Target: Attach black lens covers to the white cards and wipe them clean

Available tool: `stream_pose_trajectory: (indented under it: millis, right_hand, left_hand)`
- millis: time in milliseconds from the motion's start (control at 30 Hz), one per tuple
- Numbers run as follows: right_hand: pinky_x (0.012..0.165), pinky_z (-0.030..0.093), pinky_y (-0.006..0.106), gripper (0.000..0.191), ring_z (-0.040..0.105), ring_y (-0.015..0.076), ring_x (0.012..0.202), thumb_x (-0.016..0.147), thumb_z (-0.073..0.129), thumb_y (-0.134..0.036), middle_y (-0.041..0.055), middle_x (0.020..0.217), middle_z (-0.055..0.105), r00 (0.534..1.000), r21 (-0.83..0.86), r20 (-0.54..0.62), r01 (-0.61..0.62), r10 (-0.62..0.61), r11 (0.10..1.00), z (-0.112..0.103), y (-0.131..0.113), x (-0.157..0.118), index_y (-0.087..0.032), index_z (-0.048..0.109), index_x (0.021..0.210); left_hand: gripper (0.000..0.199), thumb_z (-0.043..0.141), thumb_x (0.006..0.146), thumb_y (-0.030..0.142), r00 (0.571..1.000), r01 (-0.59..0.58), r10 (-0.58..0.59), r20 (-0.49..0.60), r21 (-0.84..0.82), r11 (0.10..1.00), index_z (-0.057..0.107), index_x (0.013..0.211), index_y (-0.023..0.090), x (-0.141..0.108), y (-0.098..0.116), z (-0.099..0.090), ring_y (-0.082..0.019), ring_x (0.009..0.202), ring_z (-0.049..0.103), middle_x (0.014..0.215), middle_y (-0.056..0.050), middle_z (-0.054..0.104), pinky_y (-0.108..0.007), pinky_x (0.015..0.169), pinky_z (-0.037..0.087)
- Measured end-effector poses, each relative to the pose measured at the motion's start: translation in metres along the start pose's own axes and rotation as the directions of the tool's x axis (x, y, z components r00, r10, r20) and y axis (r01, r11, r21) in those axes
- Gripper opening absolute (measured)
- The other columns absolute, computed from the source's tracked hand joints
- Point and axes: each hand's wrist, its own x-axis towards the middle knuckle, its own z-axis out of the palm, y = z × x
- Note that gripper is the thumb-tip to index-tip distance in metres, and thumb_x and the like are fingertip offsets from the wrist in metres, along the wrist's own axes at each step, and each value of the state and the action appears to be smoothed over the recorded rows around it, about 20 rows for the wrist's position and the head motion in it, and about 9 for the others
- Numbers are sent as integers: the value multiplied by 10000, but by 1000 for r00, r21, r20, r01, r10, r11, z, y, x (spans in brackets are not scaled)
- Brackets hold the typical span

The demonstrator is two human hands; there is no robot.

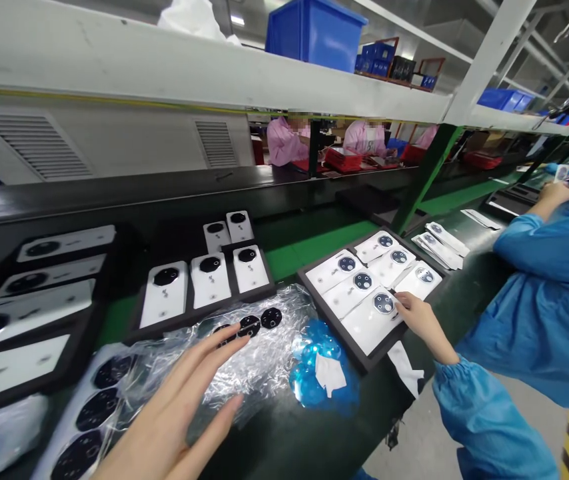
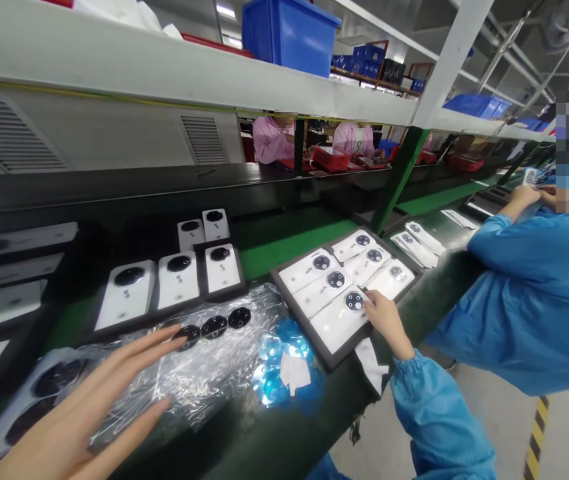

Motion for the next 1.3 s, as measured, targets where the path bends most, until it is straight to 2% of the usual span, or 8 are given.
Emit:
stream_pose_trajectory:
  millis: [167,400,667,967,1067,1200,1300]
  right_hand:
    - [838,526,406,284,608,197,984,930,557,-340,80,1183,590,1000,17,-10,-5,5,1000,-5,3,5,-181,571,1165]
    - [827,530,394,272,611,189,967,933,552,-339,78,1174,594,999,42,15,-38,38,998,-5,-1,4,-184,577,1155]
    - [829,529,398,262,615,187,956,929,560,-329,72,1144,606,997,97,40,-62,58,993,-17,-18,0,-178,581,1143]
    - [849,521,406,258,633,194,960,901,590,-309,75,1136,633,996,305,-83,-14,41,952,-32,-36,-13,-162,596,1113]
    - [789,544,359,311,665,216,899,821,627,-318,76,1080,677,993,386,-103,-20,65,922,-27,-39,-19,-169,617,1094]
    - [601,555,327,465,677,244,700,688,666,-406,48,781,708,992,457,-94,-31,83,889,-10,-45,-26,-155,629,1078]
    - [484,520,309,533,633,218,559,661,644,-427,23,665,673,992,473,-113,1,59,881,-6,-51,-32,-152,590,1115]
  left_hand:
    - [443,374,940,430,997,-57,58,-43,18,998,399,1378,362,2,5,1,-247,1172,580,1386,19,495,-348,823,581]
    - [453,381,943,425,990,-113,117,-84,51,992,380,1390,357,11,14,-5,-234,1049,656,1304,2,575,-310,696,606]
    - [457,376,946,414,991,-102,106,-78,50,994,355,1401,373,9,15,-4,-226,1058,652,1302,1,577,-327,729,600]
    - [512,425,929,386,996,-76,73,-56,-55,996,333,1433,376,2,14,-2,-251,1102,626,1327,-10,555,-328,783,591]
    - [492,434,929,377,999,-42,39,-36,-94,995,371,1417,356,-3,12,0,-255,1132,608,1347,-22,540,-326,806,584]
    - [389,443,931,362,1000,2,-5,-18,-169,986,493,1314,316,-11,14,4,-240,1200,560,1355,-26,534,-354,916,531]
    - [352,436,926,323,997,66,-56,46,-272,960,537,1259,270,-18,18,6,-227,1239,525,1359,-45,528,-375,997,472]
